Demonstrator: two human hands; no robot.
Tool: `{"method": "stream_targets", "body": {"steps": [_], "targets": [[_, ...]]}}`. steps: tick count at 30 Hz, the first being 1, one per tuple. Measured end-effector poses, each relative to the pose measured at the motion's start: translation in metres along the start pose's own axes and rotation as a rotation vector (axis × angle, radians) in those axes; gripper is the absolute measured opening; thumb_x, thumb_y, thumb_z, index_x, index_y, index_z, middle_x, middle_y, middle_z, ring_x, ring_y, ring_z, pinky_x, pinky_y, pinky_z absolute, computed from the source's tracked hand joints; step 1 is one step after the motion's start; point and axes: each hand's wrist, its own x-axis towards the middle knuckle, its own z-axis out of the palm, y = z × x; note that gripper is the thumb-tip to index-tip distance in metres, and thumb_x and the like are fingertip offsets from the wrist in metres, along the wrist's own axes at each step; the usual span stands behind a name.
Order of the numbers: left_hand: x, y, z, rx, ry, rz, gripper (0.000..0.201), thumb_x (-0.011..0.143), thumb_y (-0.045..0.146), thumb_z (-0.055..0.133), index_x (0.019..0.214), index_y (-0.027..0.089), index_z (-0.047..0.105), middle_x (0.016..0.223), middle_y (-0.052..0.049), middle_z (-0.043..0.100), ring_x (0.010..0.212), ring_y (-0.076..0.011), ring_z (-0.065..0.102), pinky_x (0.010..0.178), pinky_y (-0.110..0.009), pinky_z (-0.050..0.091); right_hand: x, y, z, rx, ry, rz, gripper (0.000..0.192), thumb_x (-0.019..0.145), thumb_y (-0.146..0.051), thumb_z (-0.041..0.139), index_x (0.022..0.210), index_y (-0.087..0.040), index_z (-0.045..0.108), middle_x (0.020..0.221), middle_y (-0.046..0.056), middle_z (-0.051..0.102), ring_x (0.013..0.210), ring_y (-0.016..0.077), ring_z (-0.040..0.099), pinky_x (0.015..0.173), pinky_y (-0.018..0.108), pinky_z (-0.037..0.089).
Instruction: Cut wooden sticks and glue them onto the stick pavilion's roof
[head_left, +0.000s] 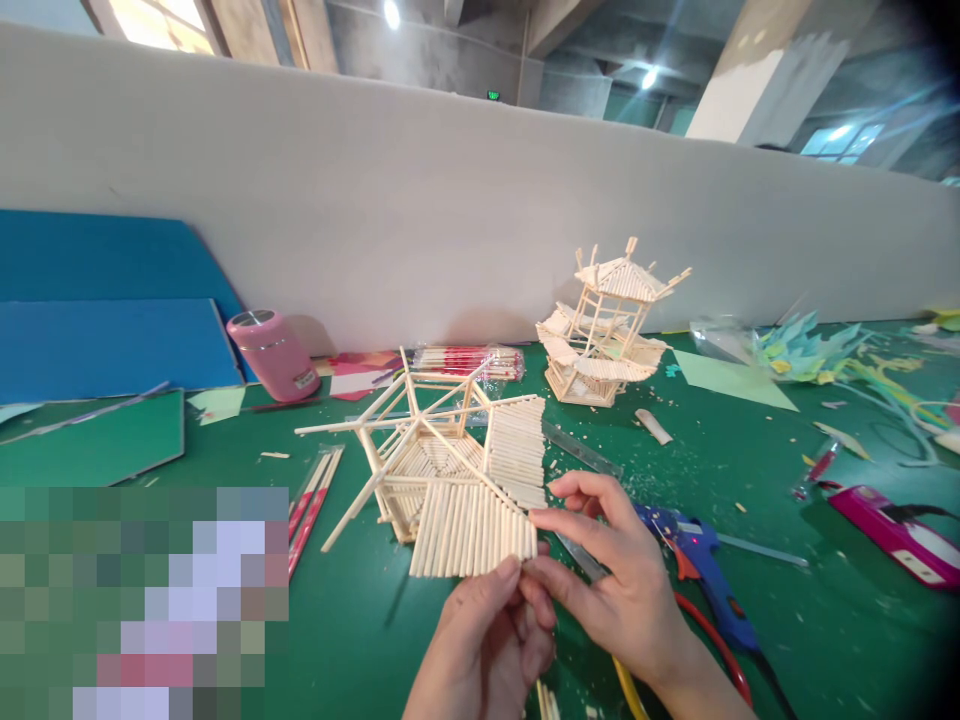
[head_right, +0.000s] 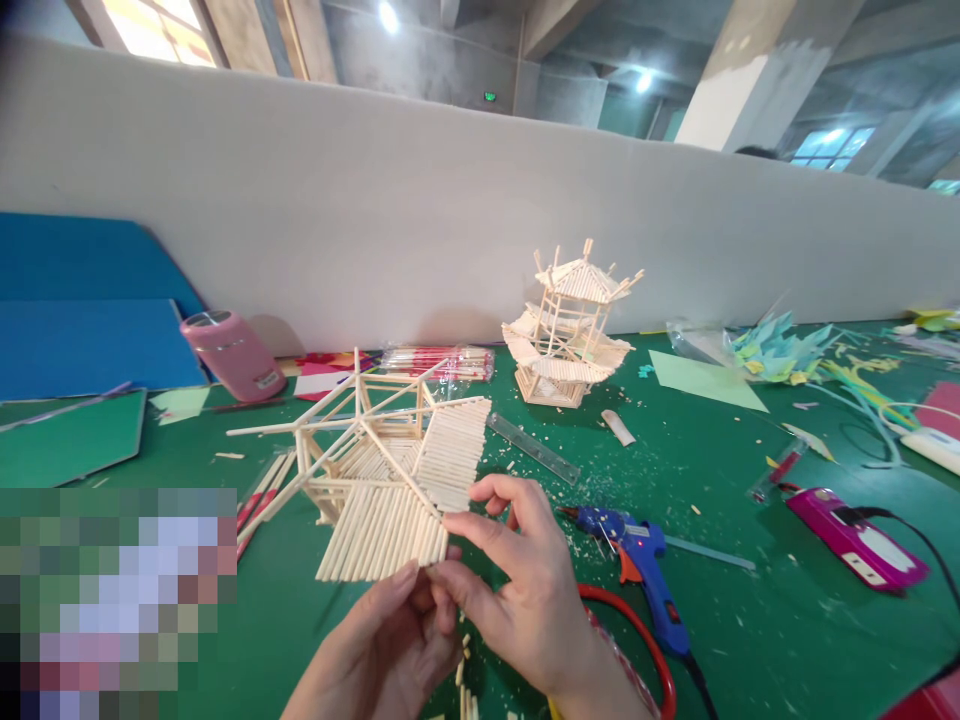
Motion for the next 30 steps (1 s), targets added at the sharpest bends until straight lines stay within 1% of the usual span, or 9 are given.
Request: {"method": "stream_targets", "body": {"steps": [4, 8, 13, 18, 20, 23, 25, 26, 30], "targets": [[-0.002, -0.003, -0.004, 0.036, -0.017, -0.004, 0.016, 0.069, 0.029, 0.071, 0.067, 0.013, 0.072, 0.056, 0.0, 0.058, 0.043, -0.0054, 0.043, 0.049, -0.02, 0.035, -0.005, -0.001, -0.003, 0.011, 0.003, 0.011, 0.022, 0.077, -0.021, 0.062, 0.099, -0.023, 0.063, 0.105, 0.007, 0.047, 0.089, 0.0201, 0.05, 0.071, 0.036, 0.048], [-0.002, -0.012, -0.017, 0.121, 0.007, -0.037, 0.026, 0.065, 0.035, 0.074, 0.08, 0.014, 0.073, 0.059, 0.0, 0.058, 0.044, -0.0047, 0.042, 0.046, -0.018, 0.03, -0.018, -0.004, -0.011, 0.023, -0.02, 0.004, 0.023, 0.078, -0.018, 0.059, 0.1, -0.022, 0.061, 0.107, 0.007, 0.043, 0.092, 0.0203, 0.048, 0.073, 0.035, 0.047], [-0.003, -0.024, -0.031, 0.23, 0.064, -0.093, 0.025, 0.057, 0.035, 0.079, 0.065, 0.012, 0.072, 0.052, 0.0, 0.056, 0.047, -0.006, 0.042, 0.049, -0.018, 0.029, -0.041, -0.011, -0.017, 0.048, -0.14, 0.005, 0.025, 0.078, -0.021, 0.06, 0.103, -0.024, 0.058, 0.108, 0.007, 0.043, 0.092, 0.0203, 0.049, 0.07, 0.034, 0.049], [-0.013, -0.025, -0.025, 0.296, 0.128, -0.121, 0.022, 0.058, 0.031, 0.078, 0.057, 0.012, 0.067, 0.053, 0.001, 0.055, 0.049, -0.0068, 0.038, 0.052, -0.019, 0.029, -0.055, -0.019, -0.013, 0.083, -0.145, 0.052, 0.024, 0.077, -0.022, 0.063, 0.1, -0.025, 0.059, 0.107, 0.007, 0.047, 0.092, 0.0201, 0.051, 0.07, 0.033, 0.05], [-0.017, -0.024, -0.025, 0.3, 0.138, -0.109, 0.022, 0.057, 0.031, 0.078, 0.056, 0.013, 0.065, 0.051, 0.003, 0.052, 0.047, -0.0066, 0.035, 0.05, -0.02, 0.027, -0.058, -0.019, -0.014, 0.09, -0.165, 0.073, 0.029, 0.077, -0.024, 0.062, 0.105, -0.024, 0.057, 0.109, 0.008, 0.047, 0.094, 0.0208, 0.052, 0.073, 0.033, 0.05], [-0.021, -0.018, -0.03, 0.418, 0.192, -0.043, 0.018, 0.062, 0.029, 0.075, 0.059, 0.014, 0.065, 0.05, 0.004, 0.05, 0.047, -0.0068, 0.036, 0.049, -0.02, 0.027, -0.068, -0.008, -0.024, 0.019, -0.114, 0.208, 0.029, 0.08, -0.023, 0.058, 0.11, -0.023, 0.055, 0.106, 0.008, 0.05, 0.091, 0.02, 0.054, 0.074, 0.033, 0.049], [-0.022, -0.011, -0.035, 0.604, 0.247, 0.05, 0.015, 0.069, 0.027, 0.07, 0.063, 0.014, 0.066, 0.051, 0.003, 0.051, 0.049, -0.0074, 0.038, 0.05, -0.02, 0.028, -0.079, 0.003, -0.035, -0.083, -0.023, 0.356, 0.02, 0.083, -0.022, 0.054, 0.103, -0.023, 0.058, 0.1, 0.006, 0.052, 0.083, 0.0174, 0.056, 0.071, 0.031, 0.049], [-0.022, -0.008, -0.037, 0.702, 0.266, 0.097, 0.014, 0.07, 0.027, 0.068, 0.065, 0.014, 0.066, 0.052, 0.003, 0.052, 0.05, -0.0079, 0.039, 0.05, -0.02, 0.029, -0.086, 0.009, -0.041, -0.132, -0.017, 0.425, 0.018, 0.083, -0.023, 0.053, 0.1, -0.023, 0.058, 0.099, 0.006, 0.053, 0.081, 0.0173, 0.056, 0.07, 0.031, 0.049], [-0.018, 0.0, -0.047, 0.911, 0.255, 0.183, 0.018, 0.073, 0.032, 0.062, 0.069, 0.014, 0.064, 0.054, 0.002, 0.056, 0.046, -0.0083, 0.041, 0.048, -0.021, 0.033, -0.114, 0.026, -0.059, -0.307, -0.211, 0.675, 0.026, 0.083, -0.034, 0.049, 0.106, -0.022, 0.052, 0.105, 0.008, 0.053, 0.082, 0.0194, 0.059, 0.066, 0.031, 0.052]]}}
